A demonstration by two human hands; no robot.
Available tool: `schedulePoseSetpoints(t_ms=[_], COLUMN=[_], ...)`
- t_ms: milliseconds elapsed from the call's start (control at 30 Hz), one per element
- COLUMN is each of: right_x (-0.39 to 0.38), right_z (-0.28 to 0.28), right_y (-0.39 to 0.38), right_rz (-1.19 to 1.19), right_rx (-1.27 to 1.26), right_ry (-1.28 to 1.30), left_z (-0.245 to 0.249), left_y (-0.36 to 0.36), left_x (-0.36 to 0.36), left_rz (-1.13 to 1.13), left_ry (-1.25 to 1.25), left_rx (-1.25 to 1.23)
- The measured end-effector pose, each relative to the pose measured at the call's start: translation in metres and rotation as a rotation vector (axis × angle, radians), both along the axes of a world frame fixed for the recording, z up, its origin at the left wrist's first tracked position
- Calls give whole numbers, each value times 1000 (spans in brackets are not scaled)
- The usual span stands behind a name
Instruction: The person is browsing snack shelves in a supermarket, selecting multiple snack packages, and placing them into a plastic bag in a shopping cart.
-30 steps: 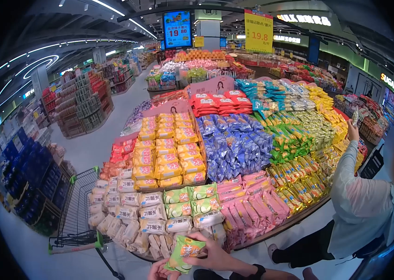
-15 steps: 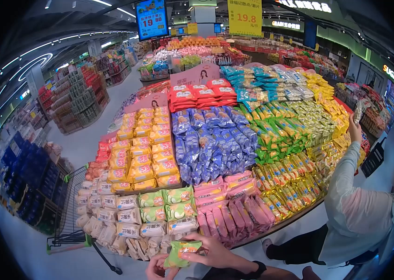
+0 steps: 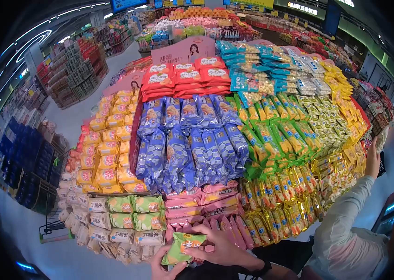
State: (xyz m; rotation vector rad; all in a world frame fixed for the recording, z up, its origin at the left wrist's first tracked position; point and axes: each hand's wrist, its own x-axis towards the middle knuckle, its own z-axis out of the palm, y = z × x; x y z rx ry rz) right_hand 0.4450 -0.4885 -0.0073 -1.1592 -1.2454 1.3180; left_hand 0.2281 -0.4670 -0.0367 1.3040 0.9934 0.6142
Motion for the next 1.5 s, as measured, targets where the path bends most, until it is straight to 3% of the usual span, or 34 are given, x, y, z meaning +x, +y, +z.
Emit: schedulePoseSetpoints(t_ms=[67,200,300,400,500,667,733,867,1000,1200,1500], right_x=[11,33,55,76,93,145,163,202,186,191,199], right_z=[6,2,38,69,100,116,122,96,113,119,127], right_y=[3,7,14,21,46,108,136,197,219,251,204], right_rz=[6,-38,-126,-243,-434,-557,-457,-291,-241,-189,-556], right_rx=[-27,43,43,138,425,627,381,312,19,-159,70], right_ry=[-15,-235,-259,-454,-771,-1332,-1282,-1440,-1528,-1668,-1394], left_z=[6,-8,-6,11,-8,9,9,11,13,9,-12], left_y=[0,4,8,11,16,17,18,18,17,16,23], left_x=[18,12,23,29,22,23,17,9,5,-3,-21], left_rz=[131,56,113,149,145,156,160,135,172,229,225], left_ry=[-124,-49,-82,-122,-130,-174,-172,-102,-79,-64,-19], left_rx=[144,-19,66,-171,29,4,17,97,36,30,150])
